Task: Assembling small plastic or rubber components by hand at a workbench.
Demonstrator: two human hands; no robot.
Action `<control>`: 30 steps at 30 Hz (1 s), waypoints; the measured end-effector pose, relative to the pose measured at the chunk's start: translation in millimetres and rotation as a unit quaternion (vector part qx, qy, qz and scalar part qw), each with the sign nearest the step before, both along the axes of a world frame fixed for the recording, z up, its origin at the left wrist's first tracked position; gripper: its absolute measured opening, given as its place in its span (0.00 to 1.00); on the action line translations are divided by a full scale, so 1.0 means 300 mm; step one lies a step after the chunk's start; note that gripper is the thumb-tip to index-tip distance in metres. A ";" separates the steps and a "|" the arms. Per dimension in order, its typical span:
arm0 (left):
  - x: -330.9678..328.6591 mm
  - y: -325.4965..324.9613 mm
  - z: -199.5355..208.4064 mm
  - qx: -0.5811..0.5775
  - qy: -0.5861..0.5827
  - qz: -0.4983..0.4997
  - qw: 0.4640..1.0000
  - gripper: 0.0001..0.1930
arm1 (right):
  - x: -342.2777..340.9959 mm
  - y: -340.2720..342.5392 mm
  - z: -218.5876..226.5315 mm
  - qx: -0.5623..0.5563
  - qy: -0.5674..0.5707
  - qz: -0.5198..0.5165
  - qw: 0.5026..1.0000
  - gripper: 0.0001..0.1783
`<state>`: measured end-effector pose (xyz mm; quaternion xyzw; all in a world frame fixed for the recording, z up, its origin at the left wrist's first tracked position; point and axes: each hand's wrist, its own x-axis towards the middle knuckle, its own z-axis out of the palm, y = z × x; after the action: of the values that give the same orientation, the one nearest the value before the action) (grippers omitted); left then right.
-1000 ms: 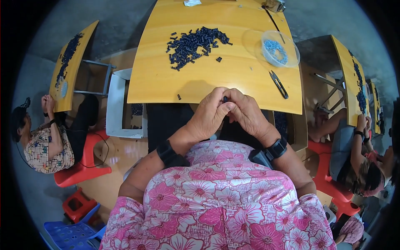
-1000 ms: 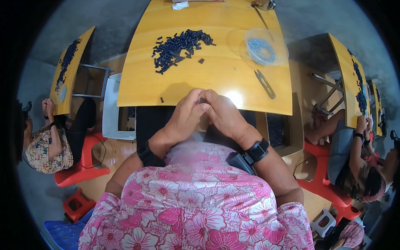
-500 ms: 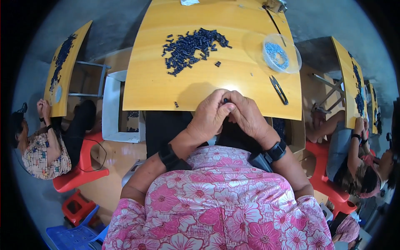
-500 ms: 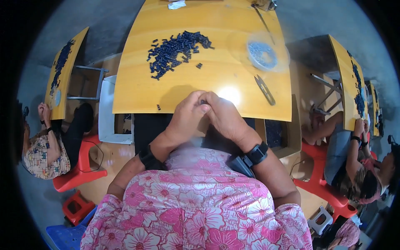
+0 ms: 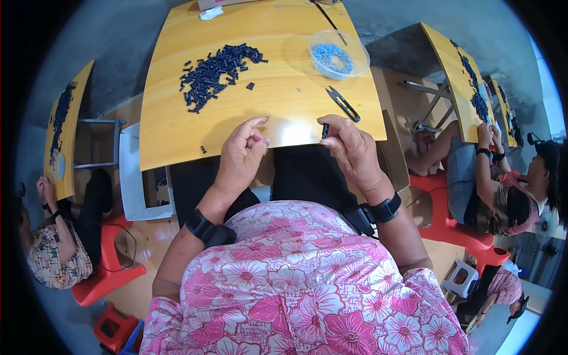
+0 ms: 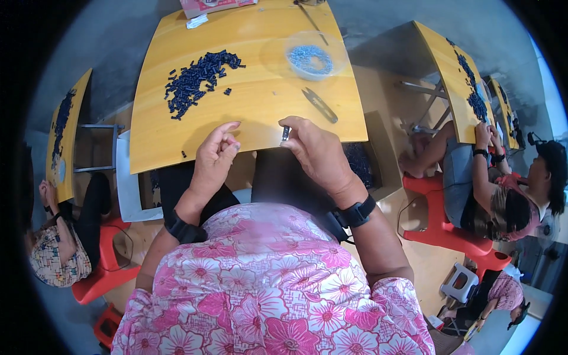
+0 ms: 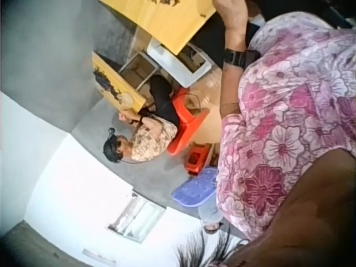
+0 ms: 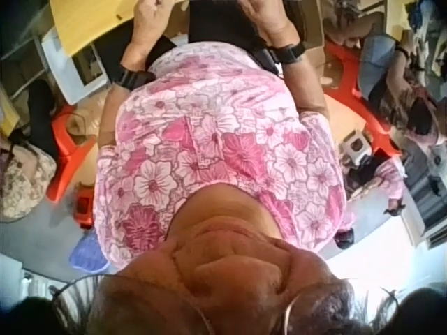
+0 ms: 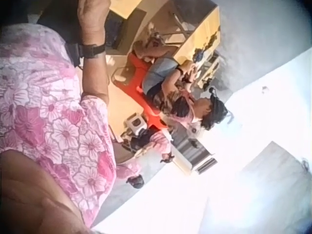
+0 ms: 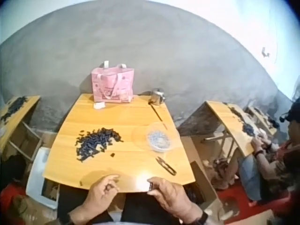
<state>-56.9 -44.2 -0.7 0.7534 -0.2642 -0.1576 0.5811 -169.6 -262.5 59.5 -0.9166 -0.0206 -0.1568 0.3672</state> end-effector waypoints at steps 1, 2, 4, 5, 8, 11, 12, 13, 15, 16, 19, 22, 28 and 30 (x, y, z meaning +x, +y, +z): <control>-0.003 -0.002 0.001 0.001 -0.002 -0.004 1.000 0.20 | -0.010 0.000 0.000 -0.005 -0.015 -0.004 1.000 0.17; -0.003 -0.004 0.002 0.003 -0.003 -0.004 1.000 0.20 | -0.019 -0.002 0.002 -0.005 -0.017 -0.006 1.000 0.17; -0.004 -0.006 0.003 0.006 -0.006 -0.008 1.000 0.21 | -0.038 -0.001 0.004 -0.022 -0.042 -0.026 0.999 0.17; -0.005 -0.007 0.001 0.008 -0.009 -0.005 1.000 0.21 | -0.046 -0.002 0.006 -0.022 -0.044 -0.028 0.998 0.17; -0.006 -0.008 -0.012 0.006 -0.003 0.001 1.000 0.22 | -0.065 -0.009 0.010 -0.039 -0.074 -0.034 0.996 0.17; -0.005 -0.010 -0.016 0.005 0.006 0.005 1.000 0.22 | -0.076 -0.018 0.006 -0.043 -0.095 -0.041 0.994 0.16; -0.003 -0.011 -0.015 0.007 0.005 0.006 1.000 0.22 | -0.081 -0.019 0.006 -0.040 -0.096 -0.046 0.993 0.16; -0.001 -0.014 -0.017 0.007 0.006 0.004 1.000 0.22 | -0.084 -0.019 0.006 -0.037 -0.097 -0.051 0.993 0.16; 0.007 -0.015 -0.022 0.010 0.006 0.000 1.000 0.22 | -0.085 -0.014 -0.001 -0.025 -0.094 -0.057 0.994 0.15; 0.009 -0.015 -0.026 0.009 0.008 -0.001 1.000 0.22 | -0.084 -0.012 -0.006 -0.013 -0.092 -0.062 0.994 0.15; 0.010 -0.011 -0.013 0.016 0.000 0.001 1.000 0.22 | -0.075 -0.014 -0.023 0.009 -0.101 -0.064 0.993 0.15; 0.014 -0.006 -0.018 0.007 0.010 0.001 1.000 0.21 | -0.067 0.001 -0.015 0.076 -0.049 -0.080 0.993 0.16; 0.008 -0.001 0.002 -0.006 0.029 -0.005 1.000 0.21 | -0.040 0.022 -0.010 0.177 -0.024 -0.056 0.982 0.16; -0.008 -0.009 0.047 -0.051 0.017 -0.039 0.998 0.21 | -0.026 0.037 -0.009 0.354 0.034 -0.004 0.935 0.17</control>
<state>-59.3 -47.0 13.4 0.7095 -0.2907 -0.1794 0.6164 -177.3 -251.3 56.8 -0.7322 0.0525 -0.1242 0.6677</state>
